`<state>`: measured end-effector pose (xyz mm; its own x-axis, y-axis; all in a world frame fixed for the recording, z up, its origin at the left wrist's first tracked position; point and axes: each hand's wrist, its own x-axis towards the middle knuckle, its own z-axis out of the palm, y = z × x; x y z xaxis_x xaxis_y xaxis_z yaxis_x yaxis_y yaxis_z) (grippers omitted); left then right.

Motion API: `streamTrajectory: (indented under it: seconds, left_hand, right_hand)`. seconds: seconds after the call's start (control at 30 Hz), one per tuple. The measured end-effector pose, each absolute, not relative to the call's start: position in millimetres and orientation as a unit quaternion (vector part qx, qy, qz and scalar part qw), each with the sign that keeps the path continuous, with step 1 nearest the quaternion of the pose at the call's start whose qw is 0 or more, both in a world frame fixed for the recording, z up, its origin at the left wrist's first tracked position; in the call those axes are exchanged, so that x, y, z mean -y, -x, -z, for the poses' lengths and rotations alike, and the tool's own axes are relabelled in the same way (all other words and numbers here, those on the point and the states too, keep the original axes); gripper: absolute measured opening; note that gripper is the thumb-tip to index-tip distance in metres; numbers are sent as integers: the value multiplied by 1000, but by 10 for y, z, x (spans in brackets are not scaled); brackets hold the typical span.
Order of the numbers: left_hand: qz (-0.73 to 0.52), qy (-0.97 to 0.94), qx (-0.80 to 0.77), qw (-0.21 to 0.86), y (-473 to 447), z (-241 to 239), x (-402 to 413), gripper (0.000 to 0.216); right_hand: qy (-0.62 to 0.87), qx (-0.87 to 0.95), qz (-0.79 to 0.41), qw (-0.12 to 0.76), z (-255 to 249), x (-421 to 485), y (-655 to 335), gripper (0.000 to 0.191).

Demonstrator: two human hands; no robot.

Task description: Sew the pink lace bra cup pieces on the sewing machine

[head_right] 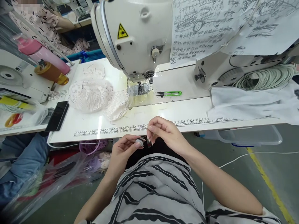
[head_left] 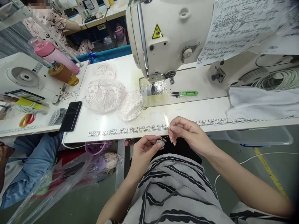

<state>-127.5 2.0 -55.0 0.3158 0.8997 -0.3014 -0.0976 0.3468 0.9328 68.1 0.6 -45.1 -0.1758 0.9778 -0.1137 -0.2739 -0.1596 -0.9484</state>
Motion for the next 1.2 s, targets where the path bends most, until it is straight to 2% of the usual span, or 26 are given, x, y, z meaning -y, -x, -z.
streamTrajectory:
  seconds: [0.27,0.5,0.73,0.83,0.97,1.03,1.1,1.2]
  left_hand:
    - [-405,-438,-467,652,1286,576,7,20]
    - [-447,-415,-463,643,1285,630,31,17]
    - [-382,-459,-431,676,1367,520,-3,16]
    - [-354,-498,-421,670,1423,472,-15,22]
    - [-287,-668,-336,598,1478,417,-87,18]
    - [-242,-752,-287,542,1475,406,-138,23]
    - [-218,-798,-292,480,1446,427,-178,32]
    - [-273,-807,-359,381,1372,517,-200,37]
  right_hand:
    - [459,546,-550,434,450,62,-666,20]
    - [496,603,-501,374,503,183,-648,25]
    - [461,723,-350,377,423,85,-737,18]
    - [452,739,-348,359,370,-4,-799,24]
    - [474,737,-346,335,309,-112,-834,26]
    - [474,748,-319,338,284,-134,-832,24]
    - [481,748,-298,345,267,-117,-824,22]
    - [506,729,-290,359,290,-19,-790,21]
